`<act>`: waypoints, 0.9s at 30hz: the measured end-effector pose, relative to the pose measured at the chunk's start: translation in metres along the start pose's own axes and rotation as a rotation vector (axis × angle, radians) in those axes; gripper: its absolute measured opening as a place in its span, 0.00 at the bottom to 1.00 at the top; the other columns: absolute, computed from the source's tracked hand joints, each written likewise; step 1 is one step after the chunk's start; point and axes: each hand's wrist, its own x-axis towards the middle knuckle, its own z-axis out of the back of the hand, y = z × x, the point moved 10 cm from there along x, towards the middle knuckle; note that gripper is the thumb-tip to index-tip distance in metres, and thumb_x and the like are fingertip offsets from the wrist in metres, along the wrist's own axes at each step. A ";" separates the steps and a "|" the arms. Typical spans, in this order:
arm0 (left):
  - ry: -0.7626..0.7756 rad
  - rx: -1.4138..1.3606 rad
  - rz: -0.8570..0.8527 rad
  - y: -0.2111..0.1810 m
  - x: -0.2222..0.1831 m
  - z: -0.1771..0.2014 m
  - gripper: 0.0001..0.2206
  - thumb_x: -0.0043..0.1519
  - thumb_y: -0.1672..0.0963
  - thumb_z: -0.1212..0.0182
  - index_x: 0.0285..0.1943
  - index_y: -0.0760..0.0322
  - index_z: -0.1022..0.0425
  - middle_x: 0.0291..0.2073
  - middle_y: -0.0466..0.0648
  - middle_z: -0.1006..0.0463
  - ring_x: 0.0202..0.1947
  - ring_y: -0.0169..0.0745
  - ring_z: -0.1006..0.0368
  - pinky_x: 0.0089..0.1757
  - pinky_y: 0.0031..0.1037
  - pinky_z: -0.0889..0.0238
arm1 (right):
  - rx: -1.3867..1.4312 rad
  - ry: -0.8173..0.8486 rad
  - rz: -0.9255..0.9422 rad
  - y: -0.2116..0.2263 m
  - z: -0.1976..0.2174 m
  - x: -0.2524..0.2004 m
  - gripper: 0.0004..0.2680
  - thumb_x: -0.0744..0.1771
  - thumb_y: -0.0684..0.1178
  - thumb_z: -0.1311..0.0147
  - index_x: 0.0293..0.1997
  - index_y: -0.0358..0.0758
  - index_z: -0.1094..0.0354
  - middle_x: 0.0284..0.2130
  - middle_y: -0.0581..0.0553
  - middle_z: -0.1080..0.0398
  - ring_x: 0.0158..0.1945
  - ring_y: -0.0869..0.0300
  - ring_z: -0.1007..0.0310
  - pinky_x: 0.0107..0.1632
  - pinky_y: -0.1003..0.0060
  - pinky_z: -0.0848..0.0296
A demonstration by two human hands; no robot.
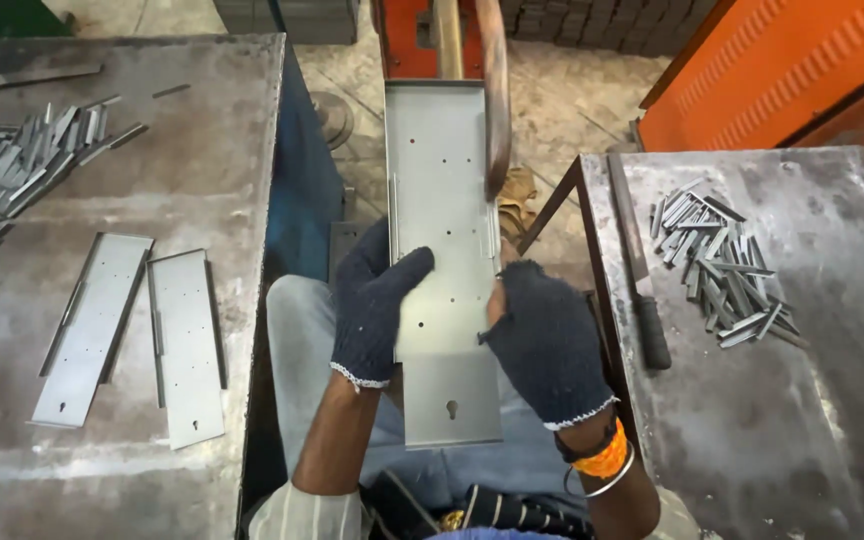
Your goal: Using a foot-pedal operated spot welder to attach small metal strips to a larger metal plate.
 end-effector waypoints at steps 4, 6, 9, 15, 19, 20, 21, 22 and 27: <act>-0.032 0.090 -0.108 -0.003 -0.019 0.032 0.17 0.57 0.59 0.36 0.55 0.76 0.24 0.42 0.55 0.17 0.39 0.40 0.21 0.40 0.28 0.26 | 0.013 -0.004 0.071 0.029 0.000 -0.004 0.06 0.66 0.45 0.44 0.29 0.37 0.32 0.22 0.34 0.30 0.28 0.42 0.26 0.32 0.49 0.30; -0.214 0.109 -0.040 0.005 -0.032 0.068 0.17 0.57 0.58 0.34 0.54 0.74 0.26 0.40 0.52 0.19 0.35 0.40 0.23 0.37 0.29 0.27 | 0.164 0.091 0.065 0.053 -0.006 -0.002 0.10 0.65 0.53 0.40 0.39 0.35 0.26 0.19 0.39 0.28 0.22 0.48 0.26 0.26 0.54 0.31; -0.427 0.092 -0.015 0.014 -0.055 0.125 0.17 0.62 0.56 0.36 0.55 0.75 0.23 0.38 0.53 0.19 0.34 0.40 0.24 0.37 0.29 0.30 | 0.075 0.261 0.081 0.069 -0.060 0.002 0.16 0.67 0.62 0.41 0.26 0.40 0.27 0.18 0.41 0.28 0.22 0.51 0.25 0.29 0.57 0.29; -0.790 0.225 -0.175 0.039 -0.135 0.262 0.15 0.62 0.59 0.36 0.55 0.76 0.23 0.42 0.50 0.18 0.37 0.36 0.24 0.41 0.27 0.30 | 0.226 0.305 0.455 0.136 -0.174 -0.025 0.07 0.64 0.52 0.45 0.32 0.41 0.26 0.25 0.38 0.25 0.29 0.45 0.23 0.34 0.49 0.28; -1.056 0.265 -0.160 0.057 -0.223 0.371 0.15 0.62 0.59 0.34 0.55 0.77 0.23 0.43 0.51 0.19 0.38 0.38 0.26 0.41 0.28 0.32 | 0.275 0.563 0.588 0.182 -0.206 -0.081 0.07 0.64 0.51 0.45 0.34 0.40 0.26 0.25 0.36 0.26 0.28 0.42 0.24 0.33 0.44 0.30; -1.105 0.236 -0.153 0.064 -0.247 0.397 0.15 0.61 0.60 0.35 0.55 0.77 0.23 0.43 0.50 0.19 0.38 0.39 0.25 0.41 0.29 0.31 | 0.354 0.660 0.601 0.193 -0.207 -0.091 0.08 0.64 0.52 0.45 0.34 0.39 0.28 0.24 0.36 0.27 0.29 0.41 0.25 0.34 0.45 0.30; -1.155 0.206 -0.148 0.071 -0.271 0.422 0.16 0.59 0.60 0.35 0.55 0.76 0.23 0.43 0.49 0.19 0.38 0.40 0.25 0.41 0.29 0.31 | 0.432 0.758 0.613 0.205 -0.207 -0.102 0.09 0.65 0.54 0.45 0.34 0.39 0.29 0.24 0.36 0.27 0.31 0.41 0.25 0.34 0.45 0.30; -1.180 0.200 -0.150 0.069 -0.288 0.432 0.16 0.59 0.60 0.35 0.55 0.76 0.23 0.43 0.49 0.19 0.38 0.40 0.25 0.41 0.29 0.31 | 0.436 0.775 0.632 0.209 -0.211 -0.107 0.09 0.65 0.54 0.45 0.34 0.39 0.29 0.24 0.36 0.27 0.31 0.41 0.25 0.34 0.45 0.30; -1.330 0.574 -0.044 0.070 -0.398 0.532 0.16 0.67 0.56 0.32 0.57 0.79 0.23 0.44 0.51 0.19 0.40 0.41 0.26 0.42 0.31 0.33 | 0.543 0.849 0.540 0.221 -0.225 -0.122 0.11 0.66 0.58 0.43 0.33 0.41 0.29 0.24 0.39 0.27 0.31 0.42 0.25 0.34 0.47 0.31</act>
